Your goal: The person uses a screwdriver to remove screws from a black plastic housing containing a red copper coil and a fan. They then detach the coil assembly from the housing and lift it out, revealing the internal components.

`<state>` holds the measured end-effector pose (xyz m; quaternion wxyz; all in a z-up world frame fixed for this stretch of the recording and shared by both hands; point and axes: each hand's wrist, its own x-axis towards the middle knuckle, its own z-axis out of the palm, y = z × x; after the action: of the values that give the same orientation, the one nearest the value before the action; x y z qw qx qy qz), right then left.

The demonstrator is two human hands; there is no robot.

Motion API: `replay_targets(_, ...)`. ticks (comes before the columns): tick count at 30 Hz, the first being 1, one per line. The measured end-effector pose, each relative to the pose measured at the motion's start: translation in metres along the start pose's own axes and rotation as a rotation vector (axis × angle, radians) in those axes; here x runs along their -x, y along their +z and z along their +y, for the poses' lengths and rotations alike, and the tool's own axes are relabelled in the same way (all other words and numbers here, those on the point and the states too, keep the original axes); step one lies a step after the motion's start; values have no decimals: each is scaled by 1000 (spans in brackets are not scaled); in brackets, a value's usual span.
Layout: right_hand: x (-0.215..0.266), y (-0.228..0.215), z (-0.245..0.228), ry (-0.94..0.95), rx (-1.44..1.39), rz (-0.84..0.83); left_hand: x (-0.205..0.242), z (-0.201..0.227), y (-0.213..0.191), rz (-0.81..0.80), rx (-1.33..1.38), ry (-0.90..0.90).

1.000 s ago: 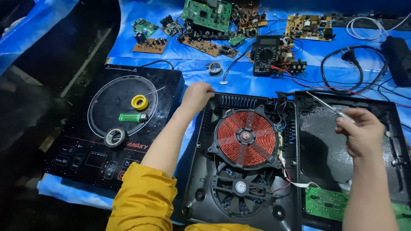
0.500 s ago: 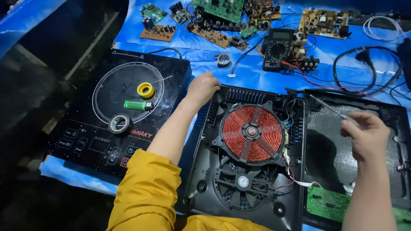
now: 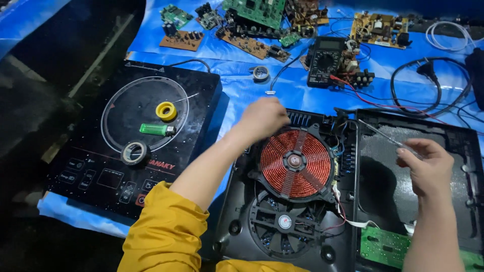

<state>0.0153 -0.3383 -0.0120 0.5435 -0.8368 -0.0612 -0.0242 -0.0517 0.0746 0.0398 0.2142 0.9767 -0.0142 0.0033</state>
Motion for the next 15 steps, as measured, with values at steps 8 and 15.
replay_targets(8, 5, -1, -17, 22, 19, -4, 18, 64, 21, -178, -71, 258)
replay_targets(15, 4, -2, -10, -55, -45, -40, 81, 95, 10, -439, -156, 304)
